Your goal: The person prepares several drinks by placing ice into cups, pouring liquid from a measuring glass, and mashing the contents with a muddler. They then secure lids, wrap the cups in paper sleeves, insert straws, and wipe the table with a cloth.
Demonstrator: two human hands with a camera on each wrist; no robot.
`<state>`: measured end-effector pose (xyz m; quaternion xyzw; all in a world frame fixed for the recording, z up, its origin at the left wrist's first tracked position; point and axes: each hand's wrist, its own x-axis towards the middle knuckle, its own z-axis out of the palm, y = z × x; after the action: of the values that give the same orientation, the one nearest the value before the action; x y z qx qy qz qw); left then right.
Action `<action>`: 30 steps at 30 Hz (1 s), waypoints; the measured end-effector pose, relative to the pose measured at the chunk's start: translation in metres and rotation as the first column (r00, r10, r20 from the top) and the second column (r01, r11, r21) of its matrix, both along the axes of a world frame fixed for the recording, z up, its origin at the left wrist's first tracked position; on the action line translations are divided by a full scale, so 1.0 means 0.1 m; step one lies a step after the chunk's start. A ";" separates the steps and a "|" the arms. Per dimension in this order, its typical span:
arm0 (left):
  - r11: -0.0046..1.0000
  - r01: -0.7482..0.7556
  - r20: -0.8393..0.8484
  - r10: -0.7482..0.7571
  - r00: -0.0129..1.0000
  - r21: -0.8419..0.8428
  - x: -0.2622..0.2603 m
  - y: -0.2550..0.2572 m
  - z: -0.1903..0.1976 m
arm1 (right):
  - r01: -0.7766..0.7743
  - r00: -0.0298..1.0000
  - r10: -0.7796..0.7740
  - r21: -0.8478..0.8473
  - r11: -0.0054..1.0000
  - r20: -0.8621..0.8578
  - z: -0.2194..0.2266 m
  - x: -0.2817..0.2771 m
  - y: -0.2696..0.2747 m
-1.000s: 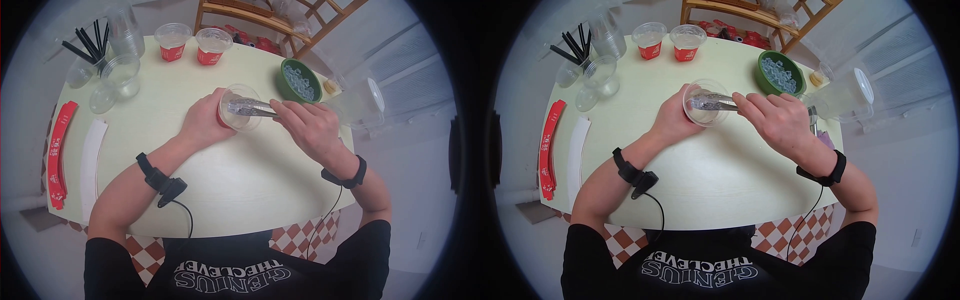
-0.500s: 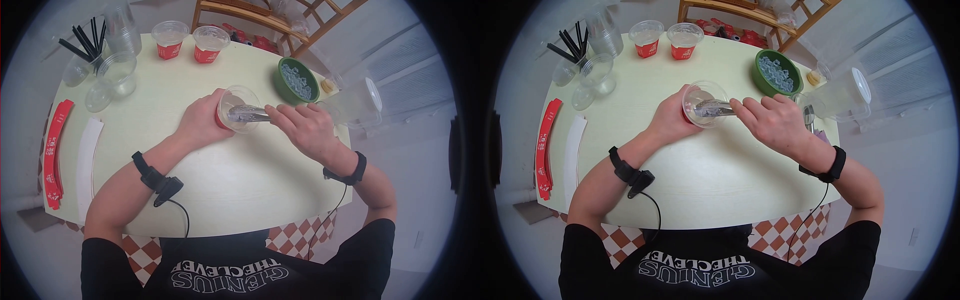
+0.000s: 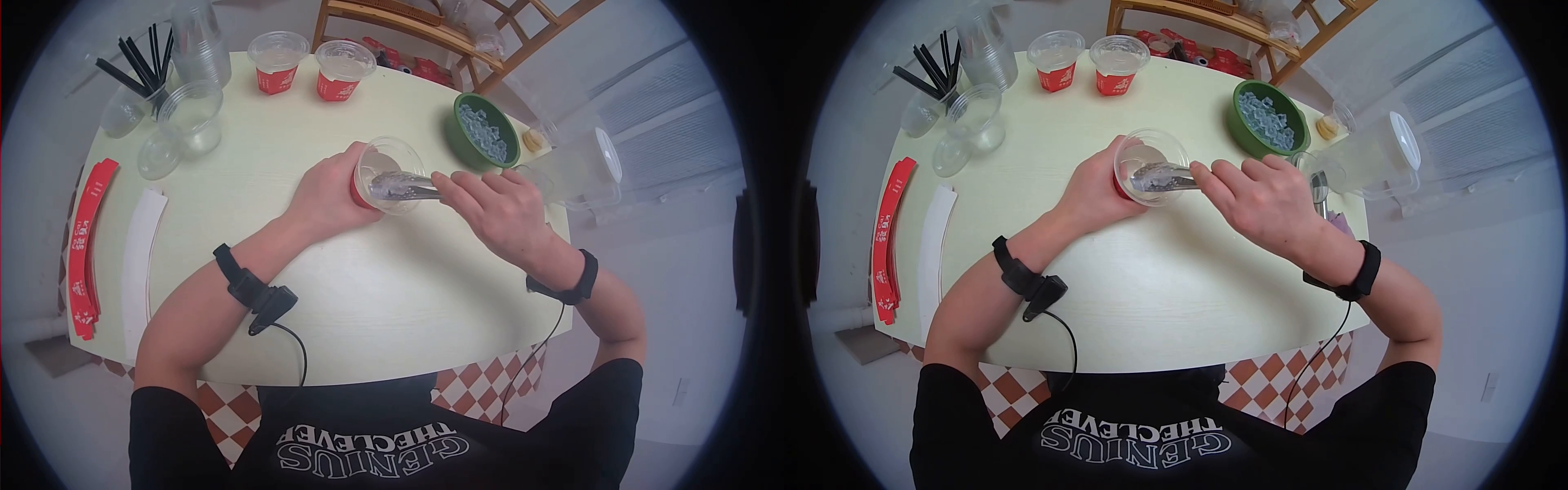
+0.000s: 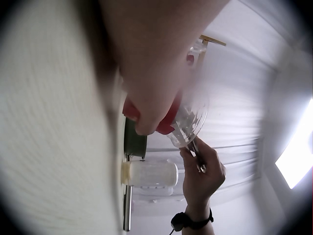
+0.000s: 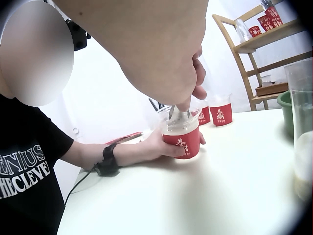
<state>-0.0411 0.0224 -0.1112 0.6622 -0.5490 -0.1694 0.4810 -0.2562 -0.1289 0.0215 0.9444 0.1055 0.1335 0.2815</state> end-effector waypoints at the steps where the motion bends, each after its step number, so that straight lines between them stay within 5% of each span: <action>1: 0.999 -0.009 0.012 0.009 1.000 -0.043 -0.01 -0.01 0.00 | -0.020 0.999 0.019 0.018 1.000 0.040 0.00 0.01 -0.01; 15: 0.995 -0.026 0.009 0.027 1.000 -0.097 -0.02 -0.02 -0.01 | -0.002 0.994 -0.006 0.078 0.997 0.105 0.04 -0.02 -0.02; 30: 0.999 -0.028 -0.049 0.030 0.998 0.046 0.01 0.00 0.08 | 0.076 0.982 -0.099 0.147 0.986 0.159 0.27 -0.06 -0.09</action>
<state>-0.0399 0.0222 -0.1037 0.6763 -0.5233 -0.1912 0.4818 -0.2625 -0.1378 0.0488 0.9511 0.0303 0.2063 0.2279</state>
